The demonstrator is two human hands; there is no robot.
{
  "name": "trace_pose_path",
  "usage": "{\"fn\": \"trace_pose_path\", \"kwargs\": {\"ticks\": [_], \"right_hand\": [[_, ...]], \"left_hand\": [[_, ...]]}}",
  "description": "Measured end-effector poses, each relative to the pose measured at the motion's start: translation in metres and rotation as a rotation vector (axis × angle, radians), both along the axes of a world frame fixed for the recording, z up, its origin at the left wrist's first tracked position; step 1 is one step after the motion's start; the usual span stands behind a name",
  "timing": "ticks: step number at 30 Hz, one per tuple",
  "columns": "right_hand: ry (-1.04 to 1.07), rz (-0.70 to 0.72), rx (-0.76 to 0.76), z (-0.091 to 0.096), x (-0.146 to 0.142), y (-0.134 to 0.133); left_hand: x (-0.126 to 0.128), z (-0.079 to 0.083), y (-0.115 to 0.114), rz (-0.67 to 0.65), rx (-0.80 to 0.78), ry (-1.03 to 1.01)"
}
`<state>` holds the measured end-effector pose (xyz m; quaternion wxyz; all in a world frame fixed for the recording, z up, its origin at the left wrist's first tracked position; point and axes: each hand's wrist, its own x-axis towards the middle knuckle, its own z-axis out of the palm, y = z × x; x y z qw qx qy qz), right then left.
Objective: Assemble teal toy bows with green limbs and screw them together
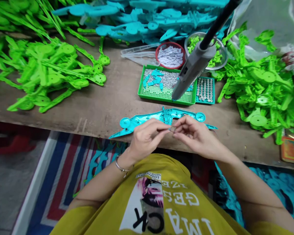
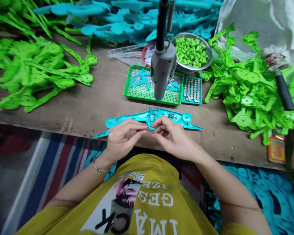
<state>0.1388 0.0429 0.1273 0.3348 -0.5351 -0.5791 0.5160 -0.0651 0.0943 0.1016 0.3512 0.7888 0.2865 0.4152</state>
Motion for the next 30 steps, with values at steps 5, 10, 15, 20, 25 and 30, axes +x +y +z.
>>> {"fn": "trace_pose_path", "kwargs": {"ticks": [5, 10, 15, 20, 25, 30], "right_hand": [[-0.349, -0.037, 0.252, -0.009, 0.018, 0.026], [-0.325, 0.004, 0.299, -0.022, 0.019, 0.034], [-0.394, -0.038, 0.466, -0.025, 0.016, 0.036], [-0.548, 0.036, 0.576, -0.028, 0.029, 0.043], [-0.758, 0.202, 0.596, -0.027, 0.046, 0.050], [-0.981, 0.335, 0.549, -0.022, 0.043, 0.057]], "left_hand": [[0.004, -0.025, 0.011, 0.203, 0.134, 0.009], [0.009, -0.046, 0.012, 0.281, 0.143, 0.024], [0.012, -0.049, 0.012, 0.284, 0.150, 0.056], [0.012, -0.051, 0.018, 0.251, 0.075, 0.083], [0.005, -0.056, 0.026, 0.112, 0.103, 0.324], [0.001, -0.061, 0.031, 0.058, 0.081, 0.580]]}}
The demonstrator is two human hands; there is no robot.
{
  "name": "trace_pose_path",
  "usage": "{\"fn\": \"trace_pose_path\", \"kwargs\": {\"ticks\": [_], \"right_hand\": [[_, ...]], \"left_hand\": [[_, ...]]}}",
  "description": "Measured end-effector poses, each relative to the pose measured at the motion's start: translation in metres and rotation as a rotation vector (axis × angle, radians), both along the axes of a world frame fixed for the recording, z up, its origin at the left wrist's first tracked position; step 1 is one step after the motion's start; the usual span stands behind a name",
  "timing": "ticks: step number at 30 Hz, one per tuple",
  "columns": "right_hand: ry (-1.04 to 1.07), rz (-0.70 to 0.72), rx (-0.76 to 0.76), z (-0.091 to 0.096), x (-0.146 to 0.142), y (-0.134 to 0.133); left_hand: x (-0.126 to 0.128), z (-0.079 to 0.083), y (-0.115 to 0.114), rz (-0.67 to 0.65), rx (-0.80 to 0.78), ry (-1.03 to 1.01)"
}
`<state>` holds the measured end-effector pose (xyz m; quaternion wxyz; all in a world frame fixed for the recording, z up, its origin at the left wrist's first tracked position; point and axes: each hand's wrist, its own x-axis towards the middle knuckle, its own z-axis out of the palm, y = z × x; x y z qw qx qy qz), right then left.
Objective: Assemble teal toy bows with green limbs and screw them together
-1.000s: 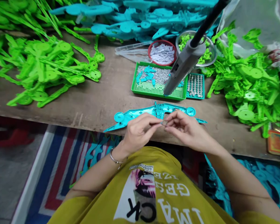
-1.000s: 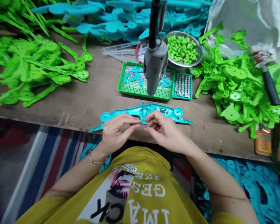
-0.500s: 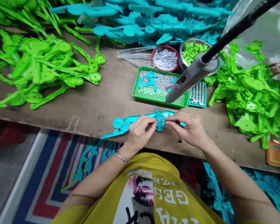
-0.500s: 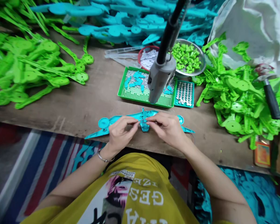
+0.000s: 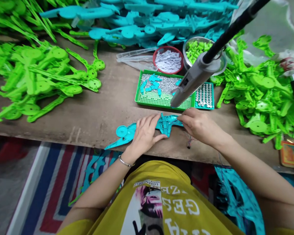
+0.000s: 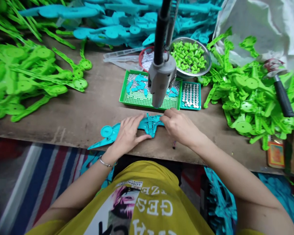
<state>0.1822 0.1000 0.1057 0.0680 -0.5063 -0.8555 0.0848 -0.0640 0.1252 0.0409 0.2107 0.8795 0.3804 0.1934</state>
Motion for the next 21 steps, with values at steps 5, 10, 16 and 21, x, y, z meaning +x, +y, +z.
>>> {"fn": "trace_pose_path", "kwargs": {"ticks": [5, 10, 16, 21], "right_hand": [[0.049, 0.033, -0.025, -0.007, -0.007, 0.002], [0.282, -0.101, -0.007, -0.032, -0.001, -0.002], [0.447, -0.218, -0.123, -0.047, 0.002, -0.005], [0.493, -0.265, -0.154, -0.046, -0.002, -0.011]], "left_hand": [[0.001, 0.000, 0.001, -0.032, -0.020, 0.007], [0.000, -0.001, 0.002, -0.048, -0.023, 0.028], [-0.003, 0.000, 0.010, -0.112, -0.039, 0.035], [-0.006, 0.008, 0.019, -0.200, -0.043, 0.008]]}}
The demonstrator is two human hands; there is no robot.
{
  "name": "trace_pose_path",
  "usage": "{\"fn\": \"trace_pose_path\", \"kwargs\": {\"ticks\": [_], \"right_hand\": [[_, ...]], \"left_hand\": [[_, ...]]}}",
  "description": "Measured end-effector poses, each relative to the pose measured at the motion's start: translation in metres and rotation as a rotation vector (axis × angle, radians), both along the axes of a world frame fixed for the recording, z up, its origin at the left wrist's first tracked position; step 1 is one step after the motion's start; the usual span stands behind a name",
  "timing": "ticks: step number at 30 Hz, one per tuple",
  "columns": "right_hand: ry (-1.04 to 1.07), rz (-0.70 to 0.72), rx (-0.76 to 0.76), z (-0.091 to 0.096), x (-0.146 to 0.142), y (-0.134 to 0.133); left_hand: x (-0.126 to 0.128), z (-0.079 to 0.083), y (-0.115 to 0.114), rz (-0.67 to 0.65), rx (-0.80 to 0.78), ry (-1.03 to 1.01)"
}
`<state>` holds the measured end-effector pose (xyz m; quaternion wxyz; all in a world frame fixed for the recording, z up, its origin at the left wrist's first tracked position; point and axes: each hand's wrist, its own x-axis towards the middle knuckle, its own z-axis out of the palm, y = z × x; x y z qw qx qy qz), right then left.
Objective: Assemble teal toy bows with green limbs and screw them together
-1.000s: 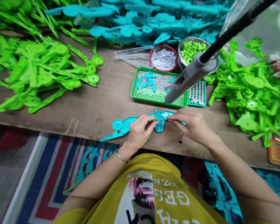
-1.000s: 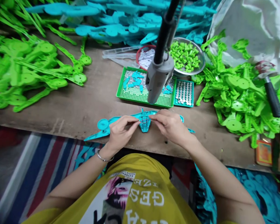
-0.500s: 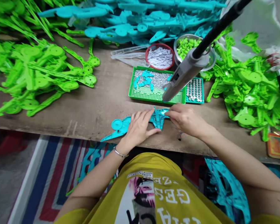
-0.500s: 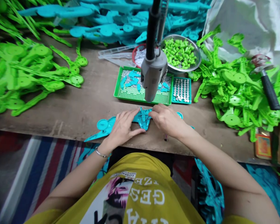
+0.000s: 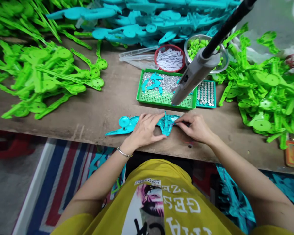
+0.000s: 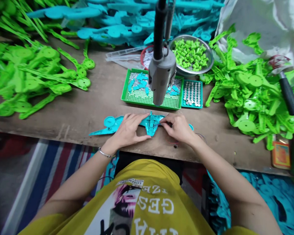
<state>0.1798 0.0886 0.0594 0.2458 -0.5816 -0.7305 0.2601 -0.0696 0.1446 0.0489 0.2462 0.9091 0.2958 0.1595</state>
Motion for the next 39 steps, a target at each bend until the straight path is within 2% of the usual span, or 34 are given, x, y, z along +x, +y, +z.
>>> {"fn": "trace_pose_path", "kwargs": {"ticks": [2, 5, 6, 8, 11, 14, 17, 21, 27, 32, 39], "right_hand": [[-0.007, -0.033, 0.006, -0.002, -0.003, -0.005], [0.009, -0.076, 0.060, -0.010, -0.007, -0.014], [0.024, -0.089, 0.089, -0.014, -0.008, -0.017], [0.051, -0.101, 0.155, -0.021, -0.010, -0.022], [0.062, -0.095, 0.231, -0.028, -0.012, -0.026], [0.087, -0.063, 0.266, -0.028, -0.011, -0.027], [0.132, -0.034, 0.299, -0.023, -0.008, -0.029], [0.161, -0.042, 0.324, -0.020, -0.005, -0.033], [0.165, -0.051, 0.350, -0.020, -0.004, -0.037], [0.157, -0.044, 0.353, -0.020, -0.004, -0.037], [0.137, 0.012, 0.358, -0.028, -0.006, -0.034]], "left_hand": [[-0.003, 0.004, -0.007, 0.049, -0.005, -0.051], [-0.009, 0.004, -0.034, 0.320, -0.122, -0.204], [-0.010, 0.002, -0.044, 0.427, -0.237, -0.265], [-0.010, -0.003, -0.062, 0.585, -0.569, -0.422], [0.000, -0.008, -0.073, 0.748, -1.028, -0.720], [0.017, -0.004, -0.067, 0.846, -1.247, -0.900], [0.030, 0.005, -0.058, 0.815, -1.305, -0.937], [0.037, 0.008, -0.056, 0.793, -1.302, -0.851], [0.038, 0.006, -0.056, 0.758, -1.312, -0.831], [0.040, 0.002, -0.060, 0.777, -1.329, -0.889], [0.037, -0.004, -0.065, 0.771, -1.327, -0.903]]}}
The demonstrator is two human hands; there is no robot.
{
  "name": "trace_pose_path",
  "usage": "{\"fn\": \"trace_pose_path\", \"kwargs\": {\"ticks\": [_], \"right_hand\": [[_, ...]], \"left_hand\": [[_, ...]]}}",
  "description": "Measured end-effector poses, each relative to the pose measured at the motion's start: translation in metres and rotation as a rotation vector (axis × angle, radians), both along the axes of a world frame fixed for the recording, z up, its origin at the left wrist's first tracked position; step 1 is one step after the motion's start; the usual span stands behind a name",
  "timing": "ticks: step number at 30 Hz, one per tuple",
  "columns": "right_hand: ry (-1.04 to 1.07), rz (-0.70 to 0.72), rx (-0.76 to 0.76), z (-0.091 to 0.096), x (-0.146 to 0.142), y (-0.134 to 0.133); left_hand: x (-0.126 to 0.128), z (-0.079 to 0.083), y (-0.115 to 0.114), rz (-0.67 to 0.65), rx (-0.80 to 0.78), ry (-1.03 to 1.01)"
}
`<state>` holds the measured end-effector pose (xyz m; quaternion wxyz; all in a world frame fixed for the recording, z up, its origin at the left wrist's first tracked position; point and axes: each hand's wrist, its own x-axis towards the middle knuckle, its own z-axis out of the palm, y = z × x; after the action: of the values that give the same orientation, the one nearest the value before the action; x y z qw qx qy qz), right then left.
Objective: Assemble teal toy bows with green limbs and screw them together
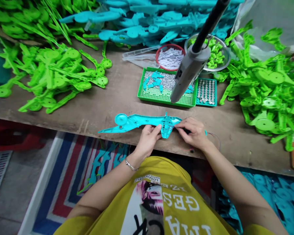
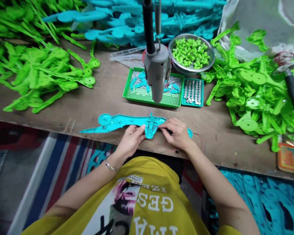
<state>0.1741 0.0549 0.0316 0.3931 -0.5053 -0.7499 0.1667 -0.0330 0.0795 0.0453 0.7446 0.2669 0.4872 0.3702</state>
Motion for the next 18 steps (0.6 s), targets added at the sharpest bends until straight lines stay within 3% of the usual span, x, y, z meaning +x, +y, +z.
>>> {"fn": "trace_pose_path", "kwargs": {"ticks": [2, 5, 6, 8, 10, 12, 15, 18], "right_hand": [[-0.032, 0.012, 0.008, -0.002, 0.000, 0.001], [-0.089, 0.046, 0.016, -0.005, 0.000, 0.001], [-0.113, 0.054, 0.015, -0.005, 0.000, 0.002], [-0.148, 0.065, 0.017, -0.006, 0.000, 0.002], [-0.160, 0.068, 0.020, -0.008, 0.000, 0.002], [-0.155, 0.065, 0.021, -0.009, 0.000, 0.003], [-0.162, 0.053, 0.016, -0.011, 0.000, 0.003], [-0.177, 0.047, 0.017, -0.012, 0.000, 0.002]], "left_hand": [[-0.011, 0.001, 0.000, -0.071, -0.028, 0.046], [-0.032, 0.007, 0.004, -0.319, -0.004, 0.255], [-0.038, 0.010, 0.006, -0.395, 0.087, 0.369], [-0.044, 0.020, 0.015, -0.480, 0.428, 0.648], [-0.041, 0.029, 0.026, -0.537, 0.829, 0.927], [-0.032, 0.037, 0.037, -0.677, 1.060, 1.139], [-0.016, 0.042, 0.048, -0.908, 1.055, 1.303], [-0.005, 0.042, 0.051, -0.977, 0.980, 1.362]]}}
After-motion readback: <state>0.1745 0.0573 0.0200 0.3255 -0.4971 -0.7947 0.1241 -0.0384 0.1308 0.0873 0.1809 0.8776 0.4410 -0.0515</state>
